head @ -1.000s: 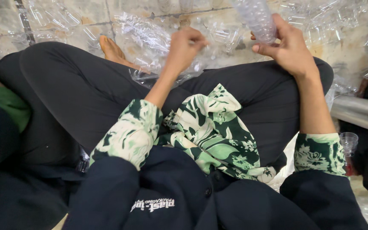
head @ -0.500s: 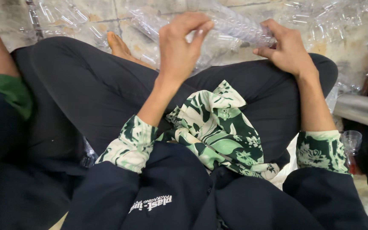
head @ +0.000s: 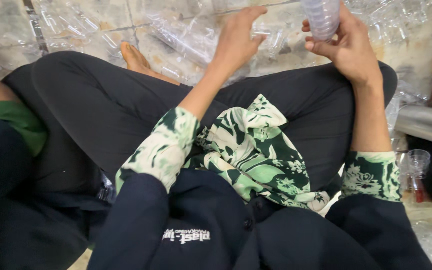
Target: The person sits on the floor and repeatedly picks up clear plastic cups, places them into a plastic bag, and seals the bag. The person handles the cups one at a time and occasionally adjusts the bag to fit more cups.
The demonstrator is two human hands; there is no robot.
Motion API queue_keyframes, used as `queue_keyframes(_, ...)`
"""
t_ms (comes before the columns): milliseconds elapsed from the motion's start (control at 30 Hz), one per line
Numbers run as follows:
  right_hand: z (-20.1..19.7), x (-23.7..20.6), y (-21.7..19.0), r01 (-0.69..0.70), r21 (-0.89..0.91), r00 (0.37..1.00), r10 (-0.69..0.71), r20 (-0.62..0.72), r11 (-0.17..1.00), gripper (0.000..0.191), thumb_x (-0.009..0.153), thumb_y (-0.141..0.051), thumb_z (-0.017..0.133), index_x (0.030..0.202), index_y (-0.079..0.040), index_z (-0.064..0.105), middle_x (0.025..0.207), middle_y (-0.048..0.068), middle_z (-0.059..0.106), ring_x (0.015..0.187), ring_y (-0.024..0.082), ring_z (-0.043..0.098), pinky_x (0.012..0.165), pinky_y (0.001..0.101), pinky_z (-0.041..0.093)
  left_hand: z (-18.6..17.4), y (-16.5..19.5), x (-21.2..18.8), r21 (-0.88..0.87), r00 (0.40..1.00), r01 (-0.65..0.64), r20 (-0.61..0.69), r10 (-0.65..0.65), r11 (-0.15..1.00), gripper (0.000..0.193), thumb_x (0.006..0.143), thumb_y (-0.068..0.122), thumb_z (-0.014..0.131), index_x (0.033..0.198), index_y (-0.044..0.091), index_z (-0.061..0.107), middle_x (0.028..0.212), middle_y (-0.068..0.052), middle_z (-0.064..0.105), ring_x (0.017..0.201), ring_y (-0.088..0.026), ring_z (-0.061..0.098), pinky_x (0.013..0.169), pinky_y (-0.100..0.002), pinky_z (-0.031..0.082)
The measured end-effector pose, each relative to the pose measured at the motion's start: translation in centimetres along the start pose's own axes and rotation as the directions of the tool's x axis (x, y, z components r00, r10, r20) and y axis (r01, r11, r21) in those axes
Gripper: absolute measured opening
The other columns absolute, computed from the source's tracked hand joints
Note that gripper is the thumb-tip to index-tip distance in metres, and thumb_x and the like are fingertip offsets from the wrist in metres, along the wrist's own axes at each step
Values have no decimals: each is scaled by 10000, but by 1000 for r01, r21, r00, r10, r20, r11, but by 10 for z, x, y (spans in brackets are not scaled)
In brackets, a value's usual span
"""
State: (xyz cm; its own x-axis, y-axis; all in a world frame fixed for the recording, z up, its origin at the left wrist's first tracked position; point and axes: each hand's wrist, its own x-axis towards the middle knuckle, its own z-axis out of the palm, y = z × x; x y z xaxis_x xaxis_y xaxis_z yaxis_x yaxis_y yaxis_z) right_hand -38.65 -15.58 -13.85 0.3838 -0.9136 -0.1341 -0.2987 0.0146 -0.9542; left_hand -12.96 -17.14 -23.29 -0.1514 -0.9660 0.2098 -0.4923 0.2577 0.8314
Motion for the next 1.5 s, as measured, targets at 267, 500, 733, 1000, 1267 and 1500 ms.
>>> queue_keyframes(267,-5,-1,9,42,-181,999,-46,-23,983,484,981,34,798,1405,-7,568,1214,83,706,1137,168,704,974,339,609,11,-31,-11,155,1000,19,-11,-17,988,519,792,196,917,1216,136,624,1074,-37,780,1019,-286,696,888,-429,551)
queue_keyframes(500,-3,3,15,56,-477,997,-77,-24,877,527,927,-114,867,1360,-28,580,1059,171,701,877,250,700,756,360,541,-122,21,-42,-714,949,-26,-237,-207,700,484,1013,87,768,1409,33,495,1194,-114,709,929,-200,762,803,-324,639)
queue_keyframes(733,2,-3,9,90,-504,995,-104,0,859,510,917,-149,860,1333,-40,586,1067,168,709,861,267,702,762,368,546,-112,71,-30,-649,955,-96,-273,-113,755,370,1058,143,802,1339,-17,622,1205,-116,730,1063,-161,730,916,-307,629)
queue_keyframes(1000,4,-5,8,53,-474,998,-61,-1,879,506,908,-116,859,1337,-52,599,1033,133,700,824,202,645,748,349,528,-104,98,-29,-210,980,-5,-194,-37,978,532,920,275,853,1311,18,599,1247,-121,727,1090,-238,706,978,-348,580)
queue_keyframes(1267,-3,-9,7,101,-186,994,-108,-23,977,439,970,30,804,1349,3,582,1205,58,704,1101,139,676,998,331,568,-115,108,-44,-124,979,-184,-117,170,975,278,965,138,793,1232,141,718,1331,-113,747,1235,-252,696,1063,-351,549)
queue_keyframes(1500,-2,-9,2,83,-220,994,-96,-52,972,467,950,20,800,1365,-7,589,1156,70,692,1075,152,686,953,349,599,-116,110,-39,163,903,401,92,-419,901,318,939,242,749,1253,217,702,890,-125,753,849,-281,710,840,-378,536)
